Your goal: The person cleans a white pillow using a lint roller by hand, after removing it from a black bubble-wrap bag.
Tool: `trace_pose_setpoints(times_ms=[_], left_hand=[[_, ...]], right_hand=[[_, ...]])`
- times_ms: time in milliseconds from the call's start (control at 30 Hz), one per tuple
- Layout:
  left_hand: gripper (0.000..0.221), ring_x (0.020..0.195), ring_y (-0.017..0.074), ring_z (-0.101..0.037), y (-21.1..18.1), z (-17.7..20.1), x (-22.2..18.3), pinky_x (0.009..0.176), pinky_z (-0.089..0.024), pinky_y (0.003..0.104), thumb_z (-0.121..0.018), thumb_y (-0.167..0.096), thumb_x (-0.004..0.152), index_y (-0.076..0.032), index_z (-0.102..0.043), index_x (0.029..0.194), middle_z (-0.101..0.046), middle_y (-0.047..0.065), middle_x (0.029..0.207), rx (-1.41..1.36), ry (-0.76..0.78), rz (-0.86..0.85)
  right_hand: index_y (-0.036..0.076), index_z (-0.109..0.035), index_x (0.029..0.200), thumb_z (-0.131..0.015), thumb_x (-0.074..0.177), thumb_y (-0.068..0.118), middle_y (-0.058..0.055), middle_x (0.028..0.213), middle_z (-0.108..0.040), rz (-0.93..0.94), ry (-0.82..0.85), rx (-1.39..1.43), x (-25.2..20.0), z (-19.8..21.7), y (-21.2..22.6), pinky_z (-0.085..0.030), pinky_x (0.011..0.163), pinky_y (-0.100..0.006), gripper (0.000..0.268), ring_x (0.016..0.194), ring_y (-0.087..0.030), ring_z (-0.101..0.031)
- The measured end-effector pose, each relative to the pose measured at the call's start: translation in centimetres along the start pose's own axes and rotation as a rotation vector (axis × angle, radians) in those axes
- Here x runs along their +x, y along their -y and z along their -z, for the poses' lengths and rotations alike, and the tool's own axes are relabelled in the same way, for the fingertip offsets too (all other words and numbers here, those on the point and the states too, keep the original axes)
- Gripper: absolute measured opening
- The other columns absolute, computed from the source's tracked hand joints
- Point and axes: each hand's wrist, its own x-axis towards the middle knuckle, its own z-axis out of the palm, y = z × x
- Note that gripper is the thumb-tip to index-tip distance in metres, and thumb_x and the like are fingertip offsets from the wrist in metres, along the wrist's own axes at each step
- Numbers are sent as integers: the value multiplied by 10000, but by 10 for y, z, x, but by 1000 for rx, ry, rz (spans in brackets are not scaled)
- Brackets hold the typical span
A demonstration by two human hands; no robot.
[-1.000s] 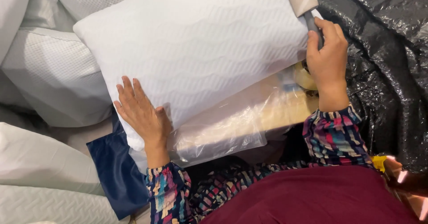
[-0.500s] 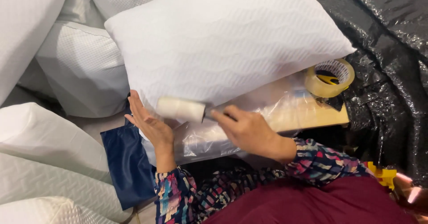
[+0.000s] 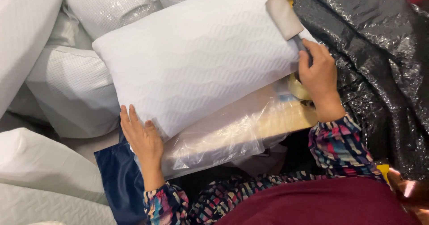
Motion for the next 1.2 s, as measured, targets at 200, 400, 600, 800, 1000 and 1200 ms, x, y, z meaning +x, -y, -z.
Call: trace_pose_setpoints(times_ms=[200,400,600,800,1000,1200], left_hand=[[593,1377,596,-380,-4,43,20,1103,-315,706,-400,-352,1113,36,-381,1562,-329,361,1566,-21,232,-7],[967,1454,393,-366,-51,85,57,1122,-322,510,-110,-730,828,-234,-108,1658,-299,123,1662,0,688,727],[749,1312,226,-534,13,68,43,1045,-425,373,-215,-544,1011,-204,-127,1673,-558,125,1456,-565,445,825],[779,1414,241,-467,53,48,32,1140,-409,429,-418,-537,966,-92,-299,1594,-435,139,1589,-688,307,541],[938,1568,295,-201,15,36,63,1257,-183,504,-558,-514,895,-120,-121,1625,-189,112,1705,-356,485,290],[804,1618,470,-101,30,25,81,1261,-228,670,-744,-260,911,-269,-264,1556,42,114,1688,-369,396,-142]], right_hand=[[-21,-653,1408,-758,1096,302,-284,1137,-681,-232,30,66,6,23,-56,-546,812,-495,461,1044,-463,-678],[36,-580,1059,-899,855,340,-108,987,-661,-501,262,139,6,41,-14,-416,659,-405,486,814,-240,-556],[6,-483,1167,-925,753,346,-170,1241,-490,-160,358,16,-4,0,22,-514,730,-497,695,930,-351,-607],[-43,-544,1162,-843,894,292,-180,1660,-236,-13,303,-156,9,-18,31,-495,523,-493,523,784,-452,-687],[16,-533,1041,-808,927,309,-27,1726,-233,-131,301,-17,29,-19,31,-410,525,-539,417,685,-476,-635],[-22,-545,1003,-790,835,95,-173,1266,-583,47,147,-11,43,-48,-11,-489,573,-527,319,871,-404,-647]])
